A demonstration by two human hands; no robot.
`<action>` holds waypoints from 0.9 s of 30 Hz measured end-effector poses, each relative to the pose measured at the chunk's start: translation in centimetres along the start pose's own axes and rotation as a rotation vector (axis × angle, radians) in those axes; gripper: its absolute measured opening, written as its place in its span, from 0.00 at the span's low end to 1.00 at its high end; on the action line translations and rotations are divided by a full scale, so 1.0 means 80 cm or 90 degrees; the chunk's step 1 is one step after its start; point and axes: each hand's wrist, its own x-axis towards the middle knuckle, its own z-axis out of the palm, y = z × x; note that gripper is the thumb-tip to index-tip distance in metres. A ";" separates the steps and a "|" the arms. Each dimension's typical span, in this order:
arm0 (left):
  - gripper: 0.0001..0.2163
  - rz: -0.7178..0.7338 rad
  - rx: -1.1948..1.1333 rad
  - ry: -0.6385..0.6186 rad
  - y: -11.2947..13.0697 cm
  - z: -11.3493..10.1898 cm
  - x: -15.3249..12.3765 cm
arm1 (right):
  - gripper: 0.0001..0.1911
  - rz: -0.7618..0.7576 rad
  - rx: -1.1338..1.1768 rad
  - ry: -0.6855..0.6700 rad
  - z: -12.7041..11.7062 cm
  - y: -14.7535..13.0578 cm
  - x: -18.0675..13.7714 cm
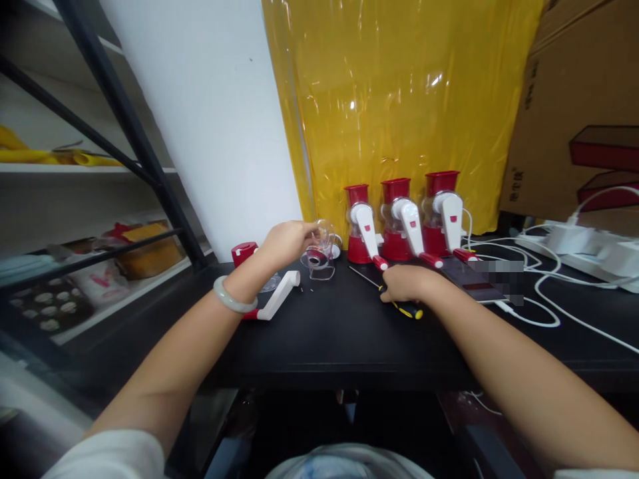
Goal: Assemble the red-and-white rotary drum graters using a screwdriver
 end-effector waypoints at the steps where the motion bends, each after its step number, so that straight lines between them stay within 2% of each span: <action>1: 0.09 -0.005 -0.004 -0.007 0.001 0.001 0.000 | 0.17 -0.004 -0.001 0.004 -0.001 -0.001 -0.001; 11: 0.10 -0.010 -0.039 -0.018 0.004 0.013 -0.004 | 0.17 -0.009 0.012 0.000 0.001 0.002 0.001; 16: 0.12 0.024 -0.090 -0.012 0.003 0.006 -0.005 | 0.17 -0.011 0.008 0.000 0.001 0.002 0.000; 19: 0.14 0.085 -0.180 0.014 -0.019 -0.002 -0.003 | 0.17 -0.012 -0.002 0.004 0.000 0.000 -0.002; 20: 0.14 0.073 -0.212 0.029 -0.032 -0.002 -0.003 | 0.17 -0.013 -0.006 0.008 -0.001 0.000 -0.002; 23: 0.14 -0.071 -0.216 0.087 -0.082 0.008 -0.009 | 0.19 -0.008 -0.007 0.013 -0.002 -0.002 -0.003; 25: 0.14 -0.177 -0.152 -0.011 -0.114 0.028 -0.021 | 0.21 -0.004 -0.005 0.012 -0.002 -0.001 -0.003; 27: 0.15 -0.241 -0.101 -0.174 -0.138 0.053 -0.037 | 0.23 -0.004 -0.011 0.021 -0.002 0.001 -0.003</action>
